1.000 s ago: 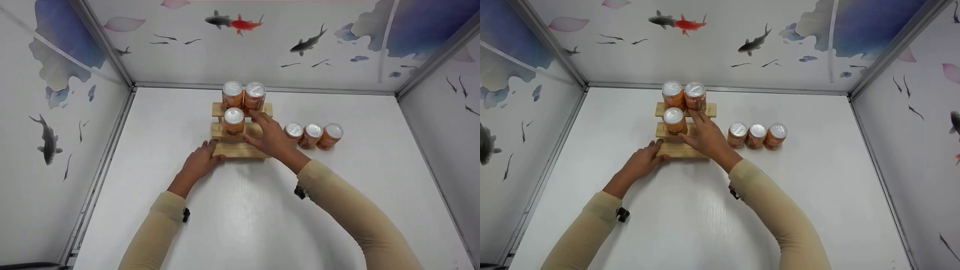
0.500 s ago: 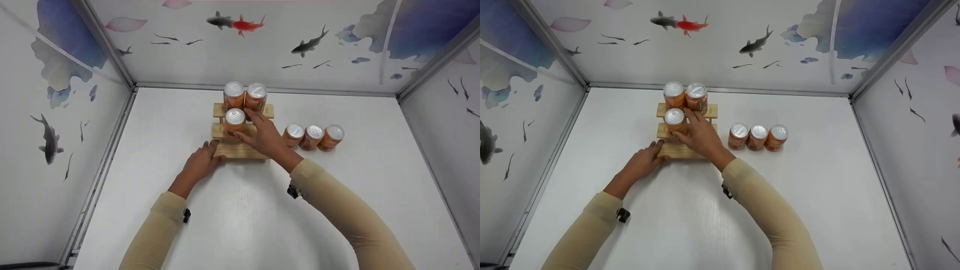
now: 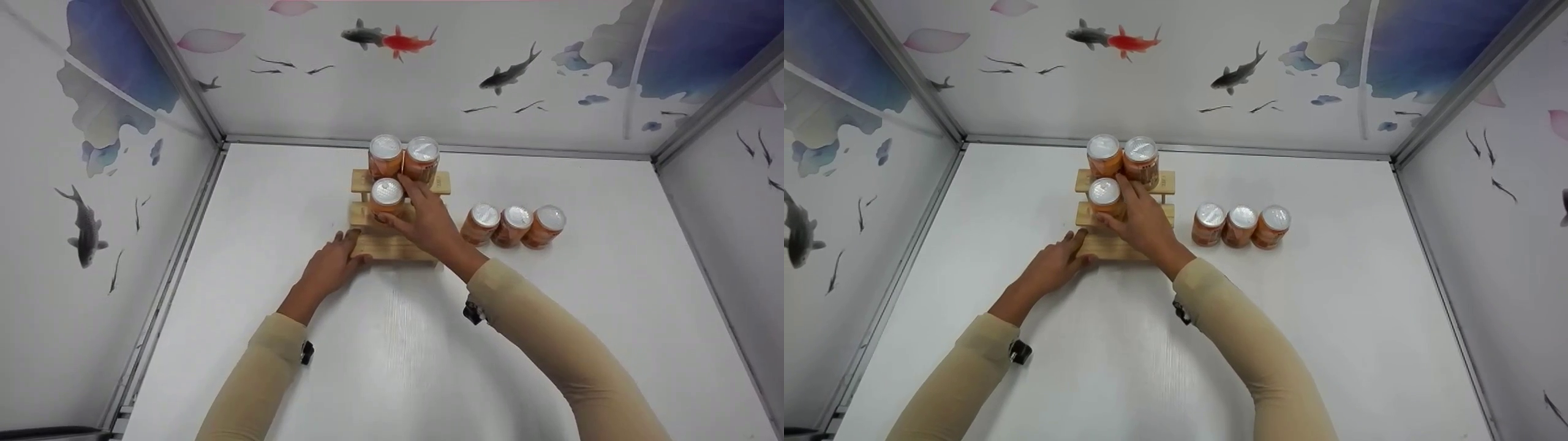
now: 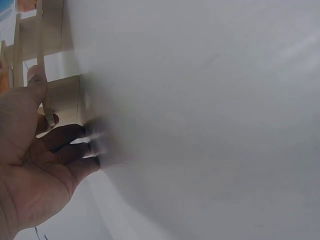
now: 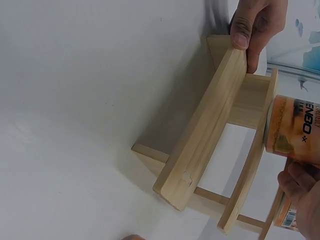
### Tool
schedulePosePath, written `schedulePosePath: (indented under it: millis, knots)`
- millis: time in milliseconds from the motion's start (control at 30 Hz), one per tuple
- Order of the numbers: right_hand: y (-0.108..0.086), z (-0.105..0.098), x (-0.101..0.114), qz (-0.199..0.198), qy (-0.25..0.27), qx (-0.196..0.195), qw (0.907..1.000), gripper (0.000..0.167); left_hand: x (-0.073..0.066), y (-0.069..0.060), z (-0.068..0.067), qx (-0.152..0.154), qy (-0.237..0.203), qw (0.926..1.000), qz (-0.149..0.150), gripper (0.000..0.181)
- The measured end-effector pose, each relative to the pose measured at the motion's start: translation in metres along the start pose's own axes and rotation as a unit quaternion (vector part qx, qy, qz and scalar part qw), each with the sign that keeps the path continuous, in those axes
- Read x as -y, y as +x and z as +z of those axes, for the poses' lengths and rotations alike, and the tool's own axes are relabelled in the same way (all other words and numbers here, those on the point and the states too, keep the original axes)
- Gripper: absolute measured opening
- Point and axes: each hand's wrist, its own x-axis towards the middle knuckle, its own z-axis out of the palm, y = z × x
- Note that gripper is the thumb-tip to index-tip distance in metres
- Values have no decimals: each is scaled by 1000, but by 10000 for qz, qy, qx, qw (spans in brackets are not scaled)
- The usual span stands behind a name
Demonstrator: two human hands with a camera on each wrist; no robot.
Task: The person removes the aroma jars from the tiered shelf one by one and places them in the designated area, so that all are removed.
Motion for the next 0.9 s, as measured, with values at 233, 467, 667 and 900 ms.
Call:
schedulePosePath:
  millis: [233, 467, 667, 900]
  knots:
    - [1, 4, 1, 6, 48, -62, 10000, 83, 0, 1, 0, 5, -21, 10000, 36, 73]
    - [3, 6, 2, -19, 164, -74, 9998, 77, 2, 2, 1, 10, 33, 10000, -3, 75]
    - [2, 6, 1, -50, 170, -162, 9997, 75, 2, 1, 1, -41, 65, 9999, 112, 74]
    - [-1, 2, 1, -109, 111, -247, 9996, 74, 2, 0, 0, -84, 12, 9999, 100, 74]
